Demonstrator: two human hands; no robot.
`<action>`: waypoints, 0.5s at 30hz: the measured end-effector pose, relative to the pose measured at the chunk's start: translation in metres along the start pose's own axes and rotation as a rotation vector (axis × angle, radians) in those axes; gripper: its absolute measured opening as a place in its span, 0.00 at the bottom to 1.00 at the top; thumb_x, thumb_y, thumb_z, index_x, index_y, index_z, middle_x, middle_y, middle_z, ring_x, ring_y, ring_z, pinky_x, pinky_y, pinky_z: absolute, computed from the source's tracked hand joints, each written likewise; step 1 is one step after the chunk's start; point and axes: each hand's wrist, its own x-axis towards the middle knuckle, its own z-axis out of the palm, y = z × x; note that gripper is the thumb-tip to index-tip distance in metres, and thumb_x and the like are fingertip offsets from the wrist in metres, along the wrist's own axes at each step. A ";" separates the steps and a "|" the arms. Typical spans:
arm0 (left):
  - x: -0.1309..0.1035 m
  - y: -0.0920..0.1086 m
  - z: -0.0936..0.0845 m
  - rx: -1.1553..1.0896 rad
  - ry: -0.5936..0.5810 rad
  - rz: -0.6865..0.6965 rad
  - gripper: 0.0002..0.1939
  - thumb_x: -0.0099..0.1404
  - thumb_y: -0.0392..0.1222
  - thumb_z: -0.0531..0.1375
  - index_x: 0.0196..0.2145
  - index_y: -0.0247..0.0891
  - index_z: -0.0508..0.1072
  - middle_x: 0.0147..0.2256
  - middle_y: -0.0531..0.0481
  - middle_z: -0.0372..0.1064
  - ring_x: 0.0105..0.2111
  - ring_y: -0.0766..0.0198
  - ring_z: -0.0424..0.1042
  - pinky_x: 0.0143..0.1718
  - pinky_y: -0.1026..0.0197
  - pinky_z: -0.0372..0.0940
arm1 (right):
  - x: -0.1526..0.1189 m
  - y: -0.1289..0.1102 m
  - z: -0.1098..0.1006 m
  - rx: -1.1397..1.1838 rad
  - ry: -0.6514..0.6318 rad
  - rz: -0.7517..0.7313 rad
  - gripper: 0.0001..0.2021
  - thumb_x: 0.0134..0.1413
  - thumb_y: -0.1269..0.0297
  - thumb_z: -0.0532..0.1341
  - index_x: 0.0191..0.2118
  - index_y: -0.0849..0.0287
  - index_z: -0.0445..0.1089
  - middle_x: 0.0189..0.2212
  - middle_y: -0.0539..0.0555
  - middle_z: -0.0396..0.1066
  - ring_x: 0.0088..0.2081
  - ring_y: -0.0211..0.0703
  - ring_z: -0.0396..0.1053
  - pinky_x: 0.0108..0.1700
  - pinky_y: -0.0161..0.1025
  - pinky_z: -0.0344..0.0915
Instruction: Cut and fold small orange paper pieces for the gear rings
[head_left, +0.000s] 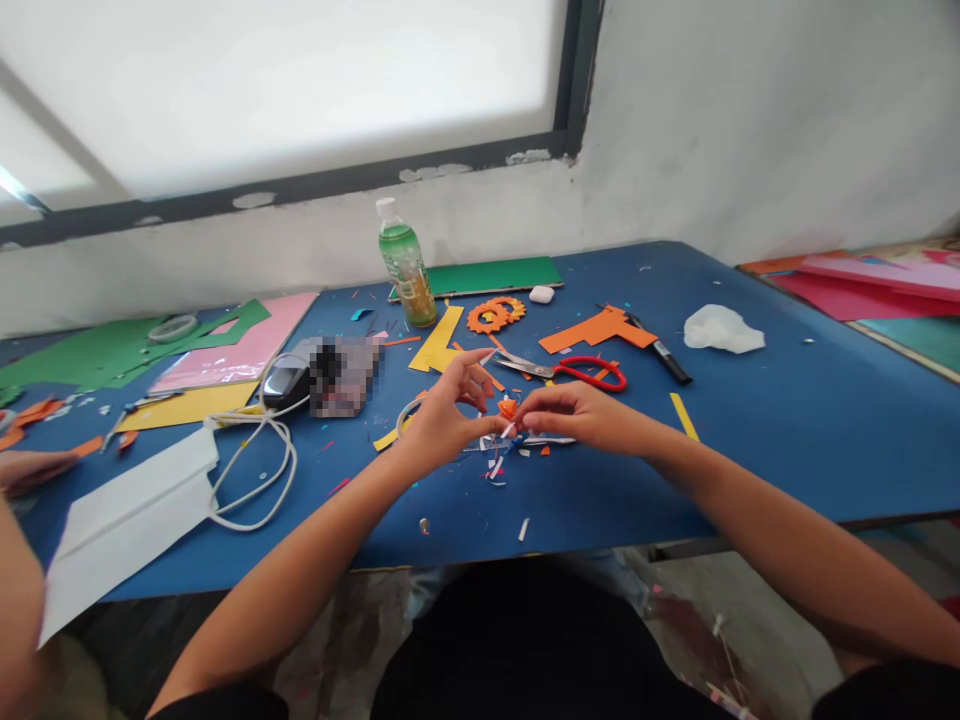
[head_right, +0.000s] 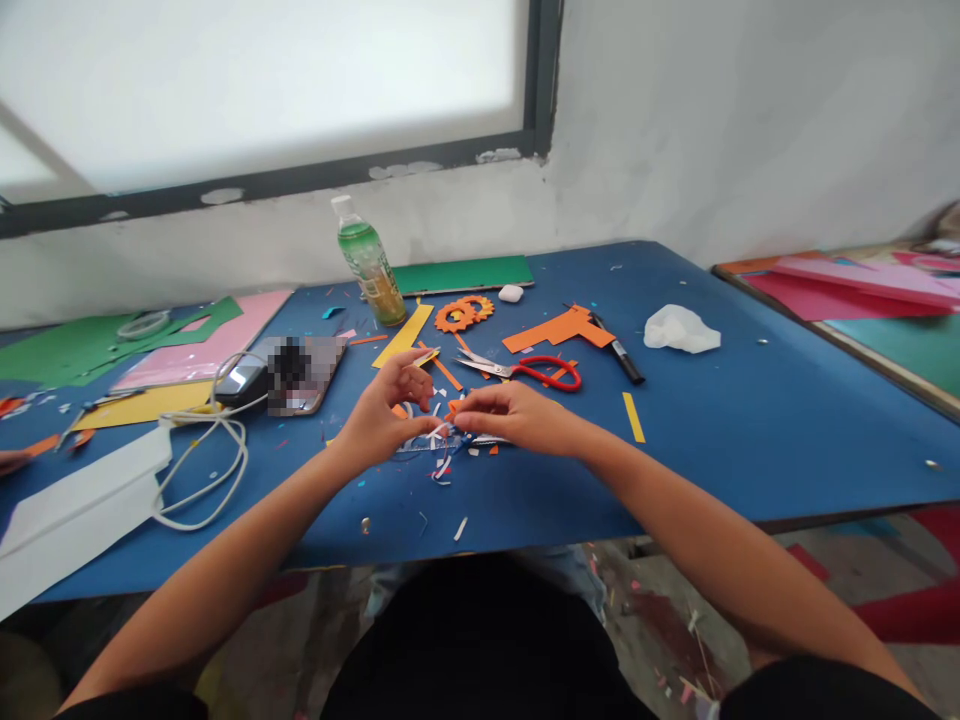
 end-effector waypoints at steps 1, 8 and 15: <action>-0.001 -0.002 0.000 0.051 -0.018 0.057 0.39 0.43 0.34 0.70 0.52 0.41 0.60 0.33 0.55 0.63 0.28 0.71 0.65 0.35 0.64 0.63 | 0.000 -0.001 0.003 0.059 -0.045 0.007 0.16 0.51 0.52 0.59 0.37 0.60 0.73 0.31 0.52 0.71 0.31 0.37 0.66 0.32 0.34 0.62; -0.004 -0.009 -0.005 0.339 -0.048 0.275 0.39 0.48 0.43 0.69 0.55 0.44 0.57 0.32 0.55 0.62 0.30 0.68 0.64 0.37 0.62 0.63 | 0.001 0.003 0.007 0.232 -0.061 0.054 0.12 0.46 0.57 0.64 0.35 0.61 0.73 0.31 0.51 0.71 0.30 0.33 0.65 0.30 0.31 0.61; -0.004 -0.005 -0.008 0.607 -0.044 0.349 0.35 0.50 0.44 0.68 0.54 0.42 0.59 0.32 0.54 0.66 0.31 0.66 0.67 0.36 0.62 0.63 | 0.003 0.006 0.007 0.243 -0.032 0.061 0.10 0.46 0.58 0.64 0.31 0.61 0.71 0.27 0.50 0.69 0.27 0.33 0.65 0.28 0.32 0.62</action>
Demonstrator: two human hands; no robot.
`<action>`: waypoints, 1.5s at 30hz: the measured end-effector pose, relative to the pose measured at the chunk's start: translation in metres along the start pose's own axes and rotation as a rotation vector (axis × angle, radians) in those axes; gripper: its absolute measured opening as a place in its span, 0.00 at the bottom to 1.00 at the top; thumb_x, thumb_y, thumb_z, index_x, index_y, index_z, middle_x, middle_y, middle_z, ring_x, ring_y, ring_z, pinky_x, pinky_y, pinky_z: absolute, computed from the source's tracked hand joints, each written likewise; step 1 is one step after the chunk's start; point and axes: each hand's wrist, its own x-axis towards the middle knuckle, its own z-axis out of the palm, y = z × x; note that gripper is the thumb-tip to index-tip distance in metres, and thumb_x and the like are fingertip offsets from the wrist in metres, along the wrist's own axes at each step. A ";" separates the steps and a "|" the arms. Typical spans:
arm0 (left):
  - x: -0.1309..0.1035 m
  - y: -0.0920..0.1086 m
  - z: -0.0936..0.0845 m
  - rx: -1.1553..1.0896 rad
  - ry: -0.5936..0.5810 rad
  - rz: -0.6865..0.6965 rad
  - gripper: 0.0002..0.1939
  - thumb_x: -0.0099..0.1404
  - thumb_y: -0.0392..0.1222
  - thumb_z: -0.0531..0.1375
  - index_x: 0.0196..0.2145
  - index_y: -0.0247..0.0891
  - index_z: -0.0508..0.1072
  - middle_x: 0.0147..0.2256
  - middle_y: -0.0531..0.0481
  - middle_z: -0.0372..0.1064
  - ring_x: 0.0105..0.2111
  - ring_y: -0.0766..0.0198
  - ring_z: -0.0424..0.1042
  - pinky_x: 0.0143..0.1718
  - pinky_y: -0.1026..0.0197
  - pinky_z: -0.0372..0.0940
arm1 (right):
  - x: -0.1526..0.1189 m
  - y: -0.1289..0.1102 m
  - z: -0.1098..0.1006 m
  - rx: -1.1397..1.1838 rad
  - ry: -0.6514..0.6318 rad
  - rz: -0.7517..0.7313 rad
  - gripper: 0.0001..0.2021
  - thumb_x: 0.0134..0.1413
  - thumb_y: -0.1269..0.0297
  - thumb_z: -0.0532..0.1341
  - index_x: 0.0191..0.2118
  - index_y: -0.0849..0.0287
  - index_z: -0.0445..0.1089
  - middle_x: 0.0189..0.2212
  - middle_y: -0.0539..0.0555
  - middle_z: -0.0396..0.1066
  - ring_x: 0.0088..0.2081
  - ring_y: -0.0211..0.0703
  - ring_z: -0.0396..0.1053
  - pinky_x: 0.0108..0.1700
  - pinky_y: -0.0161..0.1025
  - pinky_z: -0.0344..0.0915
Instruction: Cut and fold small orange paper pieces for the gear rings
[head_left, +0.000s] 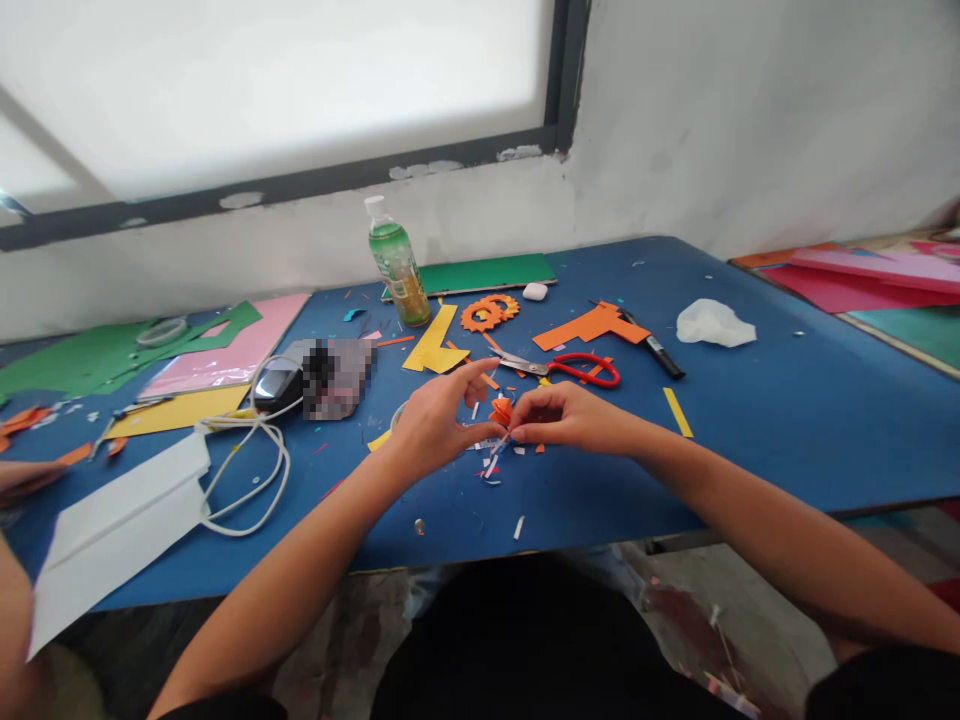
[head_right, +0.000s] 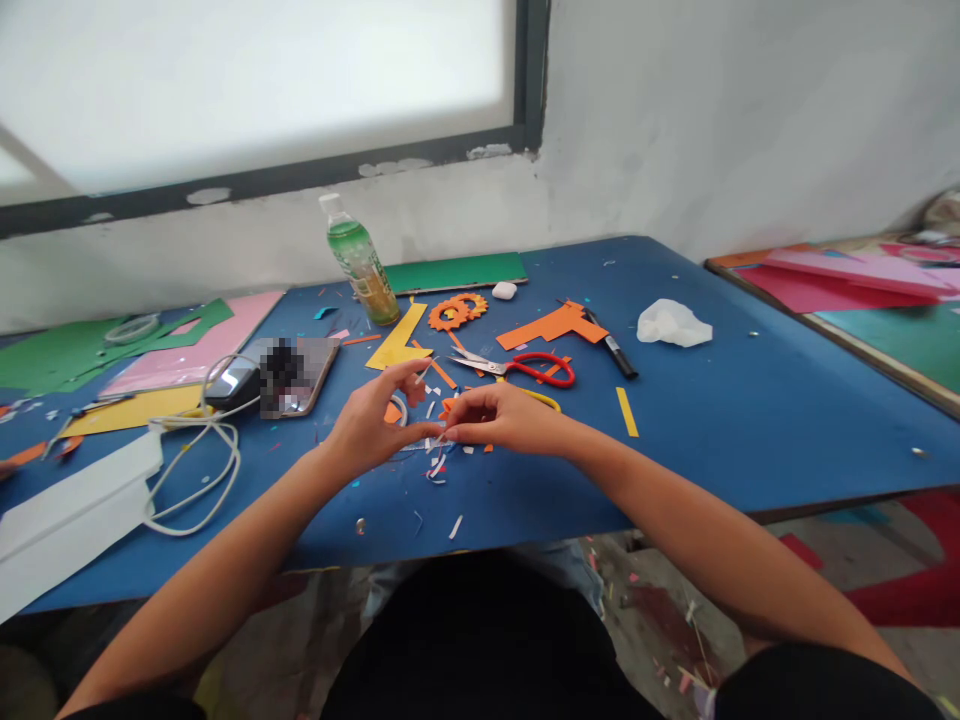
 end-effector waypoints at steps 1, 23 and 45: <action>0.000 -0.001 0.000 0.022 0.001 0.002 0.35 0.51 0.44 0.67 0.54 0.41 0.59 0.32 0.54 0.67 0.31 0.67 0.67 0.36 0.62 0.63 | 0.000 0.000 0.000 0.004 0.010 -0.015 0.10 0.45 0.59 0.64 0.30 0.61 0.70 0.26 0.49 0.69 0.27 0.33 0.65 0.28 0.32 0.61; 0.004 0.004 0.006 -0.351 0.175 -0.235 0.15 0.57 0.39 0.61 0.44 0.38 0.70 0.30 0.51 0.72 0.29 0.69 0.70 0.32 0.65 0.66 | -0.002 0.001 -0.003 -0.289 0.450 -0.258 0.16 0.48 0.54 0.62 0.41 0.58 0.69 0.28 0.51 0.69 0.28 0.36 0.65 0.30 0.35 0.63; 0.003 0.013 0.009 -0.266 0.044 -0.193 0.13 0.58 0.38 0.61 0.42 0.37 0.68 0.32 0.51 0.75 0.33 0.66 0.74 0.36 0.64 0.68 | -0.001 -0.003 0.001 -0.473 0.364 -0.308 0.09 0.52 0.59 0.59 0.30 0.60 0.70 0.25 0.51 0.69 0.26 0.36 0.64 0.30 0.35 0.62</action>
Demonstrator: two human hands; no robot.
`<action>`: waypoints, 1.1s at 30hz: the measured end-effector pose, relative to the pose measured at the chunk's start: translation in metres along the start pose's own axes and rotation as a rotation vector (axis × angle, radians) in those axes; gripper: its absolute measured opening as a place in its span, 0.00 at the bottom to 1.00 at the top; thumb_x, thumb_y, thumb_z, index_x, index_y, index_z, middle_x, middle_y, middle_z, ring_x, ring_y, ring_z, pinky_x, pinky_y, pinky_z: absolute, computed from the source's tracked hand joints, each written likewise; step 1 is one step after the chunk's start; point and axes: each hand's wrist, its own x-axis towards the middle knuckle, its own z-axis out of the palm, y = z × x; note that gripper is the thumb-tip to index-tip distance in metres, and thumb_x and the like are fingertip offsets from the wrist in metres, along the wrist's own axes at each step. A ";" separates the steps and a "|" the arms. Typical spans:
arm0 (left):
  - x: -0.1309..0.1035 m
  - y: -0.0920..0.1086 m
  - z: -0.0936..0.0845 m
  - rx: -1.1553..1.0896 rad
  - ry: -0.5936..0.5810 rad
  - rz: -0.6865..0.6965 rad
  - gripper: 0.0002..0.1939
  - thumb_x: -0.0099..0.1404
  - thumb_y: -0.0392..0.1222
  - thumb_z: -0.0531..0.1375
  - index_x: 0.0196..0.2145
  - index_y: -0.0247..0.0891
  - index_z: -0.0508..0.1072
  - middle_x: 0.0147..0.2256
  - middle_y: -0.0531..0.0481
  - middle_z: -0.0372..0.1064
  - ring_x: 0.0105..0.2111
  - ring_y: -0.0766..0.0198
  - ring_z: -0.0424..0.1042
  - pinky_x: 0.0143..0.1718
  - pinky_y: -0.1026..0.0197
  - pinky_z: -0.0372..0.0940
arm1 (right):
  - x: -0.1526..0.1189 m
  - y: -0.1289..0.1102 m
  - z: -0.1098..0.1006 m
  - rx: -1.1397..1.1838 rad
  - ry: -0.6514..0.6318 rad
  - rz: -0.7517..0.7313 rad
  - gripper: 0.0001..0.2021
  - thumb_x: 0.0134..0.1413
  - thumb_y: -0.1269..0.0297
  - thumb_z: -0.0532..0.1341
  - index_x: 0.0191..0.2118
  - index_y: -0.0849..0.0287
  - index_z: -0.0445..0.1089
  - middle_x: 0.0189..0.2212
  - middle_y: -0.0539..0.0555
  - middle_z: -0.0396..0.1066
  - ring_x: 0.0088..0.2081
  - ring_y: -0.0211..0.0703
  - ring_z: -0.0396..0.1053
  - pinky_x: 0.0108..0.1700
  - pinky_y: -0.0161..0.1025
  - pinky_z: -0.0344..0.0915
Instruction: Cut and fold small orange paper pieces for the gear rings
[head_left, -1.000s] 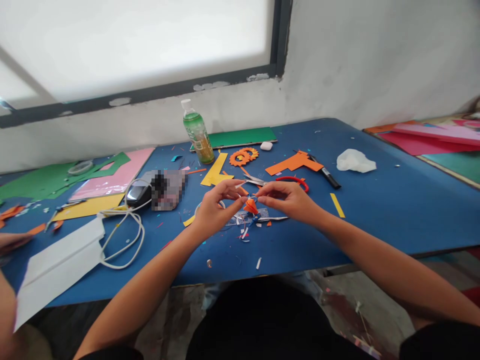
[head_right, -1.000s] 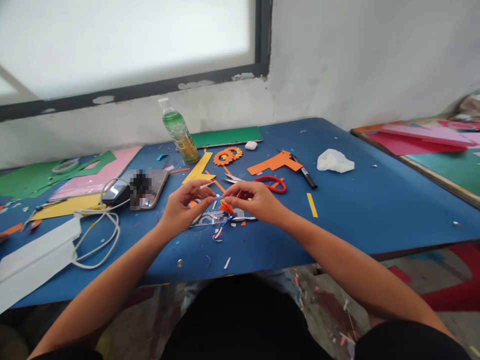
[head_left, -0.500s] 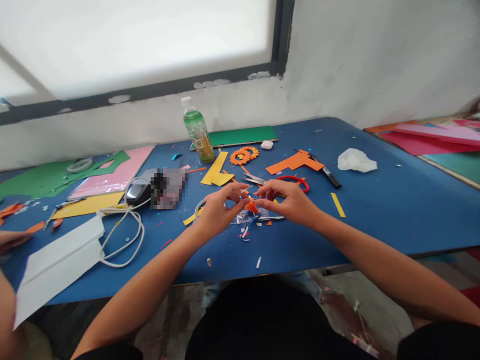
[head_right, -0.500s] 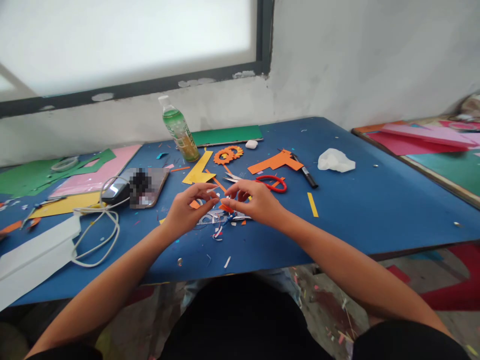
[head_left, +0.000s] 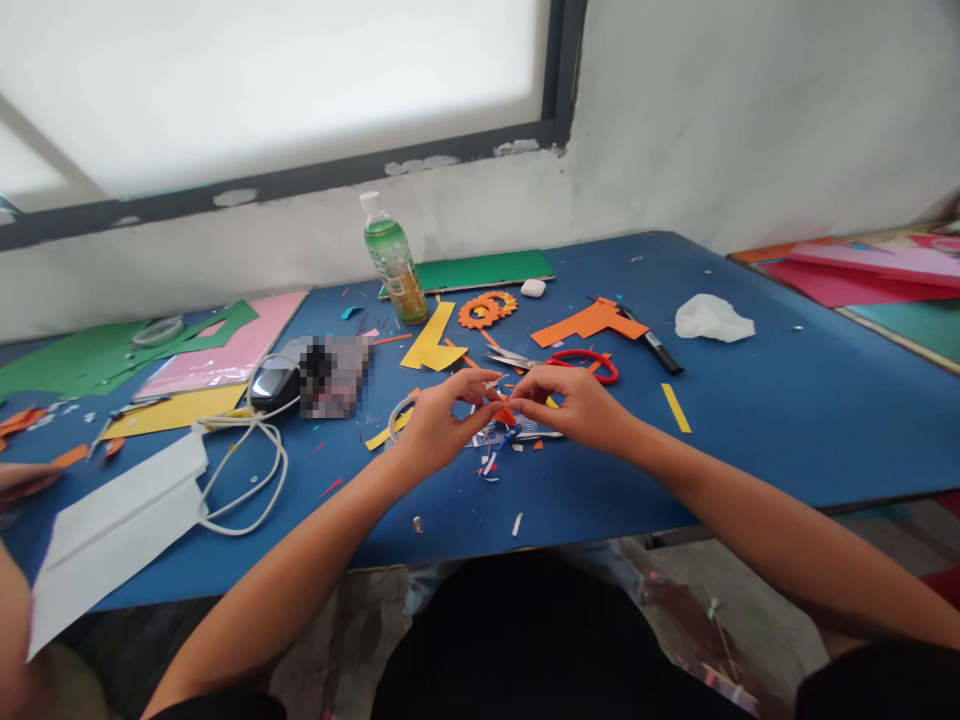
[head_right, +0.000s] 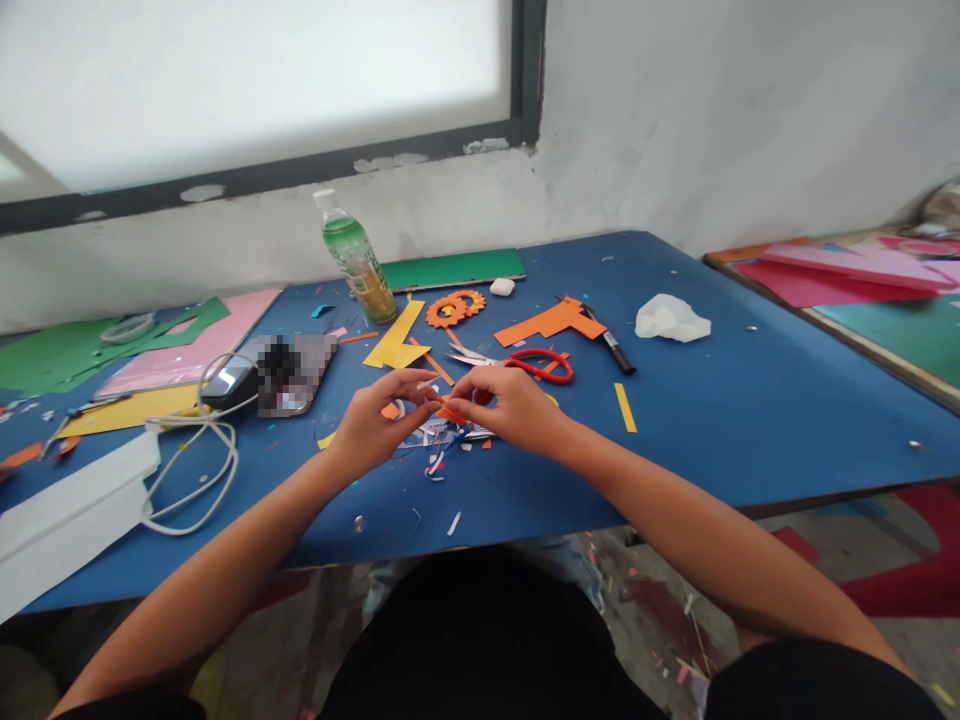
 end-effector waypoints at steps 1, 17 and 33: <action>0.000 0.000 0.001 -0.005 0.015 -0.009 0.13 0.58 0.38 0.61 0.42 0.38 0.68 0.32 0.50 0.75 0.33 0.66 0.74 0.37 0.63 0.68 | 0.000 0.000 0.000 -0.007 0.002 0.004 0.10 0.53 0.58 0.59 0.30 0.60 0.70 0.25 0.51 0.69 0.26 0.36 0.64 0.30 0.35 0.61; 0.002 -0.031 0.020 -0.304 -0.065 -0.295 0.20 0.56 0.35 0.61 0.46 0.37 0.62 0.41 0.45 0.69 0.35 0.64 0.73 0.37 0.58 0.69 | 0.001 0.034 0.019 -0.046 -0.043 0.103 0.21 0.48 0.62 0.62 0.48 0.56 0.56 0.38 0.54 0.69 0.34 0.41 0.71 0.37 0.41 0.70; 0.005 -0.026 0.017 -0.405 -0.095 -0.317 0.22 0.53 0.31 0.62 0.45 0.36 0.63 0.39 0.46 0.68 0.33 0.67 0.72 0.34 0.62 0.68 | 0.004 0.023 0.012 0.131 0.052 0.171 0.14 0.52 0.66 0.57 0.45 0.57 0.58 0.39 0.58 0.73 0.37 0.44 0.73 0.39 0.43 0.70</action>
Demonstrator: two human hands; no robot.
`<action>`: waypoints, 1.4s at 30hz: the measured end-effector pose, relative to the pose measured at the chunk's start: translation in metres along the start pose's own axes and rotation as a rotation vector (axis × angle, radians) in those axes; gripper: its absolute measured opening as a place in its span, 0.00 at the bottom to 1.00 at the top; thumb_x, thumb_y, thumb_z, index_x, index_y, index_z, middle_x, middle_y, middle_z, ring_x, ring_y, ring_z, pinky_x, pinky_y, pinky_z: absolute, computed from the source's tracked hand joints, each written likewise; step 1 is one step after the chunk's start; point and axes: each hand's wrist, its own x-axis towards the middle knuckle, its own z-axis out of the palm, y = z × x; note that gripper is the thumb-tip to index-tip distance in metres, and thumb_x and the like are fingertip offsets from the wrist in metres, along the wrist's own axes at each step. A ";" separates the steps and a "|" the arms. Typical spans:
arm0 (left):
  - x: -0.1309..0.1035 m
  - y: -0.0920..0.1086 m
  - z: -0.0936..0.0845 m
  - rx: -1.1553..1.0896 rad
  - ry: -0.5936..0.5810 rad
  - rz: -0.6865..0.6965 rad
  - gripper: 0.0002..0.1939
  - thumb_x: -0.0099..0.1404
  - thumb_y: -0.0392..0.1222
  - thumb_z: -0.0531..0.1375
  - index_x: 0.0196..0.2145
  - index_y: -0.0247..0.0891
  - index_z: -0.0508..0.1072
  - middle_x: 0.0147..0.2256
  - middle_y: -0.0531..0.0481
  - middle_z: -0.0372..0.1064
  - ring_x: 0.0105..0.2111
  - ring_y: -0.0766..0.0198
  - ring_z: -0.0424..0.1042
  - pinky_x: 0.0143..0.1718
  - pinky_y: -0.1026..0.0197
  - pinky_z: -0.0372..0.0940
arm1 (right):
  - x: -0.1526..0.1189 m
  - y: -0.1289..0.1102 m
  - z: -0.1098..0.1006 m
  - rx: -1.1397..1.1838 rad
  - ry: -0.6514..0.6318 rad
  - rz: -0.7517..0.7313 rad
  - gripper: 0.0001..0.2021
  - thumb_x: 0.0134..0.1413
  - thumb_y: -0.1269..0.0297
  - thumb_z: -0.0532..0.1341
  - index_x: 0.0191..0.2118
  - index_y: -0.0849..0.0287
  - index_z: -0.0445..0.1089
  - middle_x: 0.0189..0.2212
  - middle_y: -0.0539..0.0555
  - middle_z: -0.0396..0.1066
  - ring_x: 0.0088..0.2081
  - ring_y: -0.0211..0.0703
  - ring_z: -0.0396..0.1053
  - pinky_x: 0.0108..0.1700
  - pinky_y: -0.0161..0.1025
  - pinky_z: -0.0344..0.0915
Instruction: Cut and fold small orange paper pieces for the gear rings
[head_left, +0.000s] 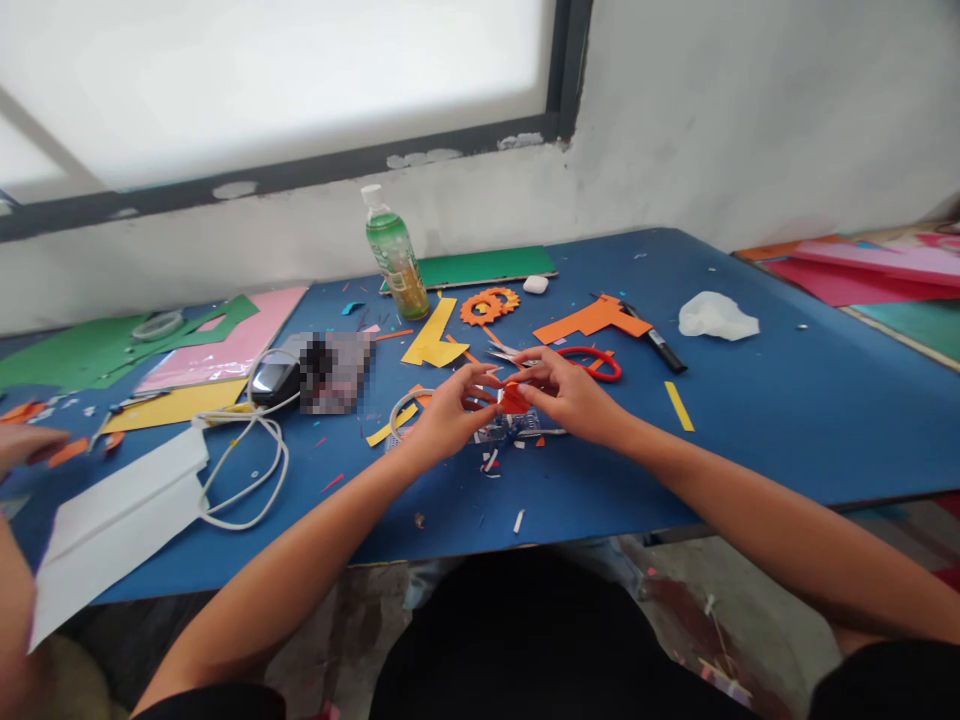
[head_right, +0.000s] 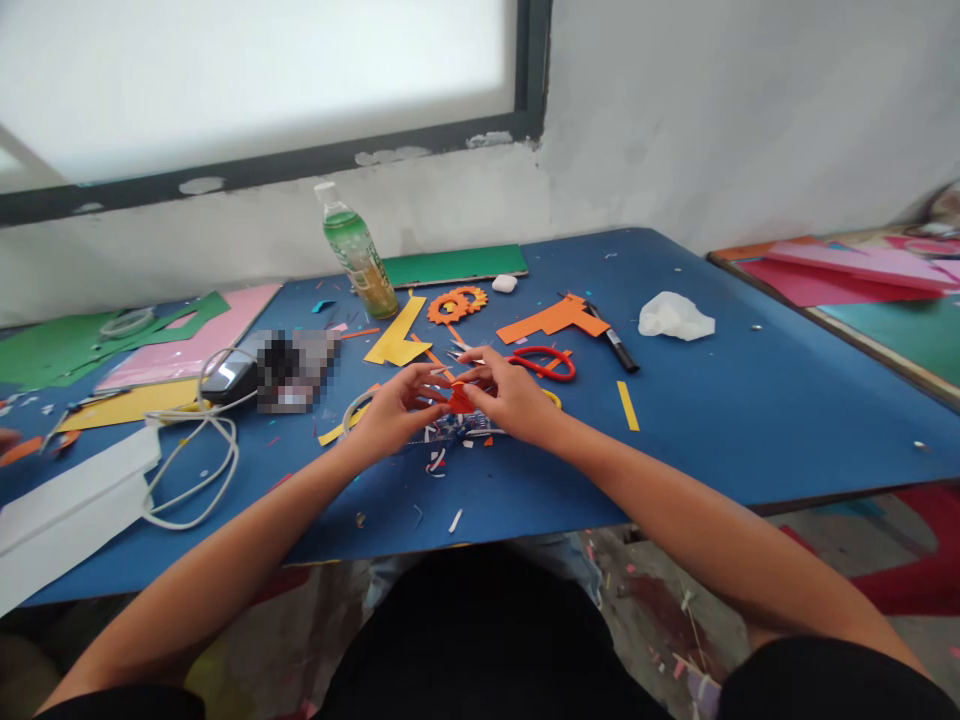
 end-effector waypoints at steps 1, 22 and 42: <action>0.000 0.000 0.000 -0.022 0.002 0.000 0.21 0.53 0.31 0.62 0.45 0.36 0.63 0.39 0.46 0.69 0.34 0.66 0.73 0.36 0.61 0.68 | 0.000 0.000 0.000 0.031 0.004 0.011 0.14 0.52 0.66 0.57 0.45 0.57 0.58 0.39 0.58 0.73 0.38 0.44 0.73 0.40 0.43 0.70; -0.008 0.020 0.007 -0.322 0.006 -0.026 0.26 0.49 0.35 0.67 0.45 0.38 0.64 0.41 0.48 0.69 0.26 0.73 0.71 0.29 0.68 0.66 | 0.003 -0.002 -0.001 0.300 0.130 -0.041 0.16 0.46 0.60 0.63 0.40 0.56 0.59 0.32 0.50 0.67 0.34 0.38 0.68 0.37 0.38 0.66; -0.012 0.012 0.015 -0.029 0.180 0.143 0.23 0.54 0.35 0.62 0.48 0.38 0.63 0.41 0.47 0.69 0.27 0.72 0.69 0.31 0.66 0.66 | -0.001 -0.013 -0.006 -0.079 0.097 0.052 0.14 0.49 0.54 0.60 0.30 0.62 0.74 0.22 0.52 0.69 0.23 0.35 0.60 0.25 0.35 0.54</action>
